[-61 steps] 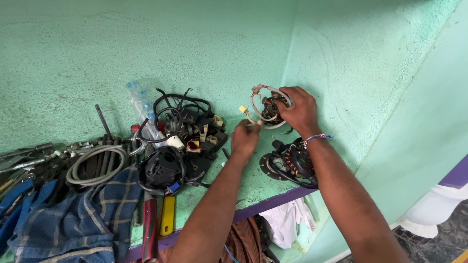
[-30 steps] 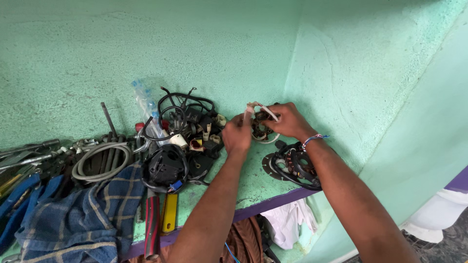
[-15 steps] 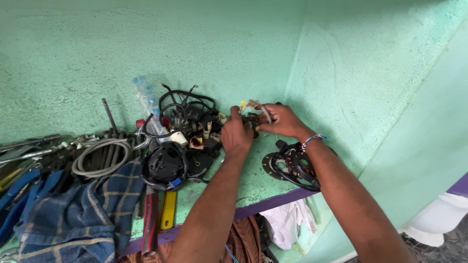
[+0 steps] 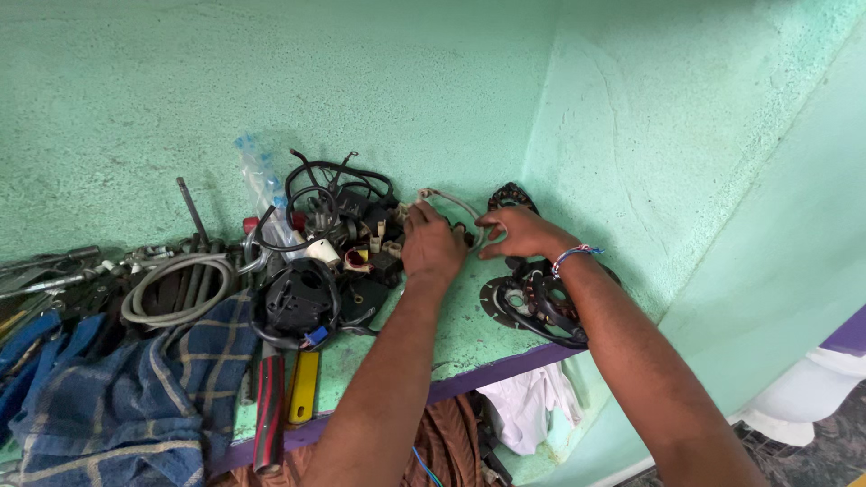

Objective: The person manipulates various mechanical engine components and wiring harnesses on a shelf, connecting and disconnecting several small black electronic modules and checking wire placements by hand.

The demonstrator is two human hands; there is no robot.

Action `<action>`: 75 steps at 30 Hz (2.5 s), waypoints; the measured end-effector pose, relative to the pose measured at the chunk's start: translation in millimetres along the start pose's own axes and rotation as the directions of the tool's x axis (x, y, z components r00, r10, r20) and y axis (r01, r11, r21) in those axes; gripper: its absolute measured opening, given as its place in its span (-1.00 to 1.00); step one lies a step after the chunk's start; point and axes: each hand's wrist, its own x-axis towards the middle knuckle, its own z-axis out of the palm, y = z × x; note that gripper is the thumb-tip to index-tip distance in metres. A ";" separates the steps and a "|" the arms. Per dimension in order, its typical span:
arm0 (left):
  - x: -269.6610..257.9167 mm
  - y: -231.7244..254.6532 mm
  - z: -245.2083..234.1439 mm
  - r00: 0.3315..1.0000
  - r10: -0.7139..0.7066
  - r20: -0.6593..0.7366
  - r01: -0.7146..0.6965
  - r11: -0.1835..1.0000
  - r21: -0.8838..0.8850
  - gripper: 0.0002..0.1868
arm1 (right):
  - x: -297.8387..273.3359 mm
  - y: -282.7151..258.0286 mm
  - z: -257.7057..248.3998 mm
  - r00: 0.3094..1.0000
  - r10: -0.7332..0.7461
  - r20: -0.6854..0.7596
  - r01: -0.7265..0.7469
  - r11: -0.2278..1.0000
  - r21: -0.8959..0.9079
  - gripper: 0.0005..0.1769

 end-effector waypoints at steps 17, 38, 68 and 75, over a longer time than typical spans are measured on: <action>-41.6 33.0 -3.5 0.903 0.240 0.356 -0.309 0.939 0.153 -0.74 | 17.0 12.5 8.0 0.998 -0.047 -0.034 0.037 0.967 -0.251 -0.51; -33.0 25.2 -15.7 0.961 0.254 0.109 -0.275 0.921 0.277 -0.64 | 28.9 -4.2 -8.5 0.996 -0.014 0.089 0.025 0.993 -0.118 -0.47; -26.9 9.8 -35.3 0.966 0.174 -0.193 -0.179 0.984 -0.010 -0.85 | 21.4 39.6 -6.3 0.910 0.195 -0.367 -0.283 0.937 -0.204 -0.39; -23.2 6.5 -38.8 0.971 0.122 -0.205 -0.144 0.985 -0.098 -0.90 | 12.0 20.7 -19.7 0.891 0.188 -0.412 -0.099 0.969 0.228 -0.51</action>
